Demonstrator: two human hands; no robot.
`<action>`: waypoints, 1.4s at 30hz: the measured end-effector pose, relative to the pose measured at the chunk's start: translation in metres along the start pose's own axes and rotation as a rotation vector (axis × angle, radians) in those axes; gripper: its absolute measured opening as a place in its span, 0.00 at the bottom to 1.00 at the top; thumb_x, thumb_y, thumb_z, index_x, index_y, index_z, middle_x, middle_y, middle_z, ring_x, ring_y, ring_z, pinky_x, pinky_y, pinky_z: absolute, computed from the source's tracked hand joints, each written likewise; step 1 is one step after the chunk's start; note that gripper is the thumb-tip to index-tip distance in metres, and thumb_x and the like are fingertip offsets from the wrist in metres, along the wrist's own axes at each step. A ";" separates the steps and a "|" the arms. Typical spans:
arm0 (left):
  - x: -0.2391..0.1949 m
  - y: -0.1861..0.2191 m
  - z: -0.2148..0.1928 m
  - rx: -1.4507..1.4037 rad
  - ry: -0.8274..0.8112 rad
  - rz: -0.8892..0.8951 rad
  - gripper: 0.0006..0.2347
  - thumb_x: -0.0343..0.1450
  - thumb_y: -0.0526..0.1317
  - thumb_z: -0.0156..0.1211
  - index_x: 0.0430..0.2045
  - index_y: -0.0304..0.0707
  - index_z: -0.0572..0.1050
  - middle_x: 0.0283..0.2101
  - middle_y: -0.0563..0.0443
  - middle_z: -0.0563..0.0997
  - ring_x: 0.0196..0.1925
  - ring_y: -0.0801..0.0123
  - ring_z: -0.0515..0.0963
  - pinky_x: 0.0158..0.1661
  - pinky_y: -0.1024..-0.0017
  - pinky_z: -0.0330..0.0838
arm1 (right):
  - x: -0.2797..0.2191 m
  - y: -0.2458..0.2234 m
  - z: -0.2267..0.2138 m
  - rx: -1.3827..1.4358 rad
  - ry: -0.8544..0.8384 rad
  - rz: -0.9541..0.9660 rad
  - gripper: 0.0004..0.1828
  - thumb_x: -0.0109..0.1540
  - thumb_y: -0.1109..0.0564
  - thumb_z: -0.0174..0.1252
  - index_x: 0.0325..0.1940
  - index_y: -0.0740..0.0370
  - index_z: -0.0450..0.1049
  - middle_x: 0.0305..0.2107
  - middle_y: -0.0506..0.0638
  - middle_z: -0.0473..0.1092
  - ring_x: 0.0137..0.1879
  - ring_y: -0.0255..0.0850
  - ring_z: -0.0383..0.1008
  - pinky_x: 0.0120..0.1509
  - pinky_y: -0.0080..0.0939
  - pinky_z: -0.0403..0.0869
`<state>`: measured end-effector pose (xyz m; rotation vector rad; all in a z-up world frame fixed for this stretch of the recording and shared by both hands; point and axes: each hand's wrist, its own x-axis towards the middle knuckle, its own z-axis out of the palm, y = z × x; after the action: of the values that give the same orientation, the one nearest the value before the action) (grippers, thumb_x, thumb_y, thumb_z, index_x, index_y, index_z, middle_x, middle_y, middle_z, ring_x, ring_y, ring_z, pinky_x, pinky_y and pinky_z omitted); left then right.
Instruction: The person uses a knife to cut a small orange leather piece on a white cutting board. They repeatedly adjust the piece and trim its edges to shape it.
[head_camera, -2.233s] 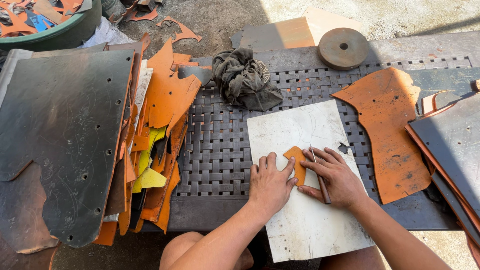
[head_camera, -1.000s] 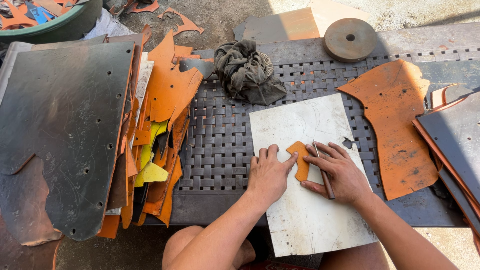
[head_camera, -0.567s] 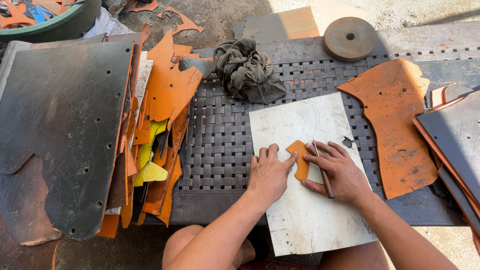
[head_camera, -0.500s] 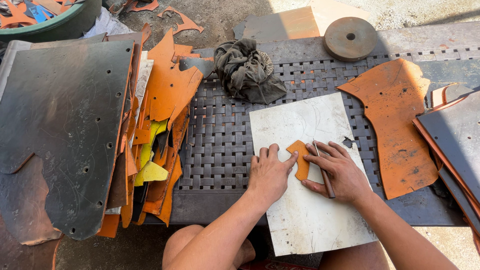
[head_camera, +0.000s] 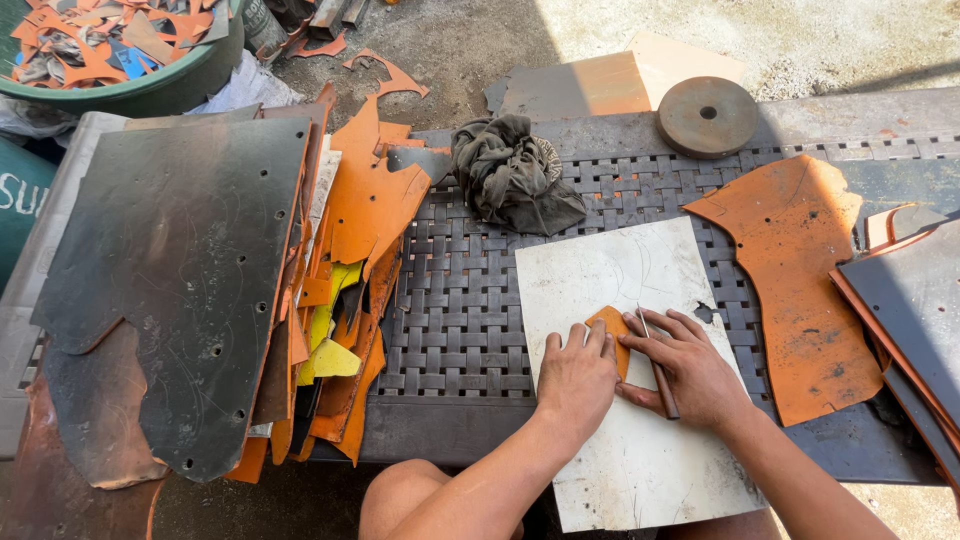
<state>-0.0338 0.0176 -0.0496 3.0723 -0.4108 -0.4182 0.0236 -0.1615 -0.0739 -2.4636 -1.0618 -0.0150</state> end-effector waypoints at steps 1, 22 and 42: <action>0.002 0.000 0.002 0.003 -0.009 0.002 0.23 0.73 0.40 0.53 0.64 0.30 0.66 0.70 0.40 0.62 0.60 0.60 0.70 0.54 0.58 0.65 | 0.001 0.004 -0.001 -0.005 0.005 -0.015 0.35 0.49 0.35 0.69 0.53 0.56 0.78 0.58 0.56 0.72 0.67 0.55 0.65 0.71 0.57 0.57; 0.022 0.008 -0.006 -0.040 -0.190 -0.034 0.25 0.71 0.33 0.51 0.65 0.27 0.63 0.73 0.30 0.56 0.29 0.60 0.86 0.32 0.62 0.78 | 0.084 0.074 0.010 0.931 -0.069 0.651 0.26 0.68 0.44 0.51 0.32 0.69 0.79 0.23 0.54 0.77 0.27 0.37 0.75 0.35 0.39 0.76; 0.029 0.006 0.009 -0.018 -0.123 -0.054 0.14 0.72 0.33 0.52 0.51 0.32 0.77 0.74 0.40 0.59 0.35 0.60 0.86 0.29 0.63 0.79 | -0.066 -0.062 0.023 0.898 0.381 0.877 0.24 0.71 0.49 0.48 0.37 0.73 0.80 0.26 0.60 0.80 0.31 0.44 0.81 0.39 0.42 0.79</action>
<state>-0.0104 0.0040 -0.0658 3.0555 -0.3246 -0.6122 -0.0697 -0.1604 -0.0815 -1.7677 0.2233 0.2087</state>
